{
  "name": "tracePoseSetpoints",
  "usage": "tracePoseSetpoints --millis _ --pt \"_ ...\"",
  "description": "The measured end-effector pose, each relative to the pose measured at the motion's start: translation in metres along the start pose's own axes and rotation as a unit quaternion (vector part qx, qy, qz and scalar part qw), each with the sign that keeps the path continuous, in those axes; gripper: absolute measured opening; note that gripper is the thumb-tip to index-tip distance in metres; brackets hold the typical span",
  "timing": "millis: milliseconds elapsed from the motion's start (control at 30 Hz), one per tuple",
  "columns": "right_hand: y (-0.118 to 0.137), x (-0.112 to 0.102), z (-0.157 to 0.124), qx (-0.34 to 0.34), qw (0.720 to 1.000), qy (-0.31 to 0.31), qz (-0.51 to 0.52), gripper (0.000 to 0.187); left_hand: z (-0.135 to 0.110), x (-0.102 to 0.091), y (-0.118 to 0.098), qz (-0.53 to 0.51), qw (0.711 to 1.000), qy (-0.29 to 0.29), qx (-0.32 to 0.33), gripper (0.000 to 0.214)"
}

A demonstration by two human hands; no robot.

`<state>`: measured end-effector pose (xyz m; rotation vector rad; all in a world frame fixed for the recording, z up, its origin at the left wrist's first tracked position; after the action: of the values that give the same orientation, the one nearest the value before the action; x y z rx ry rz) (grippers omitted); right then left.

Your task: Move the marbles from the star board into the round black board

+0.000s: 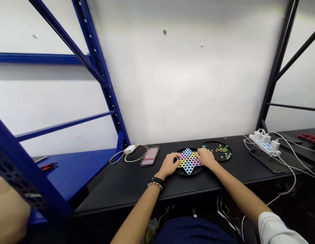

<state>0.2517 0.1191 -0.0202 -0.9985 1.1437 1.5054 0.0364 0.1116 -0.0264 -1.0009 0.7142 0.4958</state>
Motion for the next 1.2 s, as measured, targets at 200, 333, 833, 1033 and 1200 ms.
tracePoseSetpoints --millis 200,333,833,1033,1200 --pt "0.005 0.000 -0.002 -0.016 1.000 0.017 -0.004 0.021 0.000 0.001 0.002 0.002 1.000 0.001 0.001 0.023" --pt "0.012 0.001 -0.006 -0.031 0.999 0.008 0.033 0.020 0.000 0.002 0.002 0.005 1.000 0.005 0.003 0.024" --pt "-0.076 -0.036 -0.001 0.063 0.972 -0.160 0.161 0.026 0.000 0.001 0.003 0.000 1.000 0.001 0.006 0.024" --pt "-0.169 -0.017 0.001 0.114 0.985 -0.068 0.107 0.034 0.000 0.001 0.001 0.004 1.000 0.004 0.002 0.023" --pt "-0.186 0.004 -0.002 0.078 0.991 -0.048 0.100 0.034 0.000 0.001 0.002 -0.002 1.000 0.000 0.004 0.025"
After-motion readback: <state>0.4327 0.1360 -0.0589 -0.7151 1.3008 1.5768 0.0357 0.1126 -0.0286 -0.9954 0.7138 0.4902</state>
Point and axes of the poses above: each hand's wrist, its own z-axis towards the middle knuckle, its own x-axis out of the palm, y = z × x, the point moved 6 cm from there along z, towards the middle knuckle, and after that the axes turned 2 degrees about -z, right-handed, at the moved point
